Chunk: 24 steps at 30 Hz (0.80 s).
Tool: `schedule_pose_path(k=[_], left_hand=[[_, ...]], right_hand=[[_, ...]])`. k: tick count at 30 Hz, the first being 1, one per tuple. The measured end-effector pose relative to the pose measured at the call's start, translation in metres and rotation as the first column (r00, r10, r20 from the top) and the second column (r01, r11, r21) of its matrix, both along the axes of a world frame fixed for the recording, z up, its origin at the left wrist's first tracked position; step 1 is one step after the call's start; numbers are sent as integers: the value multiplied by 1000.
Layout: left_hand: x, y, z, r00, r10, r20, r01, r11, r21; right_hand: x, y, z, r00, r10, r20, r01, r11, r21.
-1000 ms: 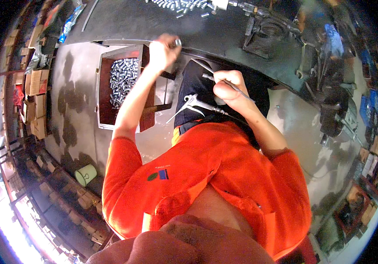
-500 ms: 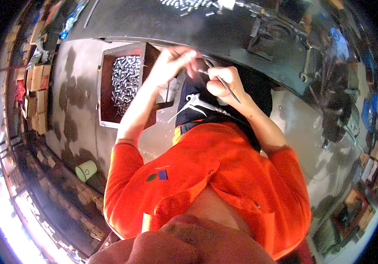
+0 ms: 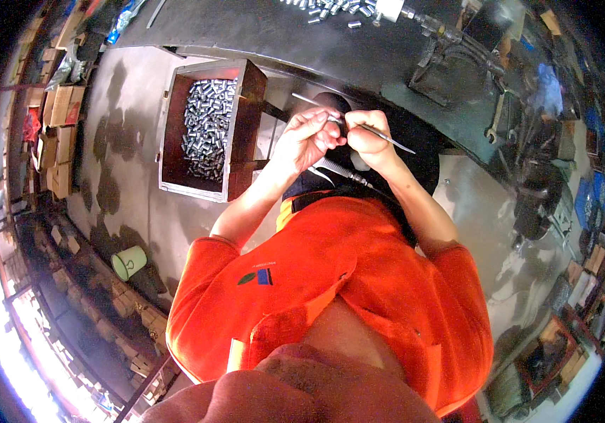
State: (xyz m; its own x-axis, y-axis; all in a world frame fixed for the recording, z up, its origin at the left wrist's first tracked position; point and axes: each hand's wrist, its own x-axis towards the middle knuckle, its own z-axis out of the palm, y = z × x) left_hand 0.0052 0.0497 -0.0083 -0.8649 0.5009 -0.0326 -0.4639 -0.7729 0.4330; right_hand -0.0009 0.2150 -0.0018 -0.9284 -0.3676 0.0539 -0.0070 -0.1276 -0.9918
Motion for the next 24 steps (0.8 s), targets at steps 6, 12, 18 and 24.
schedule_pose_path(k=[6, 12, 18, 24], left_hand=[[2, -16, 5, 993, 4, -120, -39, 957, -286], [1, -10, 14, 956, 33, -291, -206, 784, -586], [9, -17, 2, 977, 5, -213, -117, 848, -517], [13, -26, -1, 970, -2, -244, -154, 772, -617]], right_hand=[[0, 2, 4, 976, -35, -216, 79, 977, 197], [5, -7, -24, 989, 18, -146, -13, 999, 32], [14, -21, 23, 986, 138, 95, -128, 987, -101], [15, -33, 2, 987, 138, 85, -138, 990, -12]])
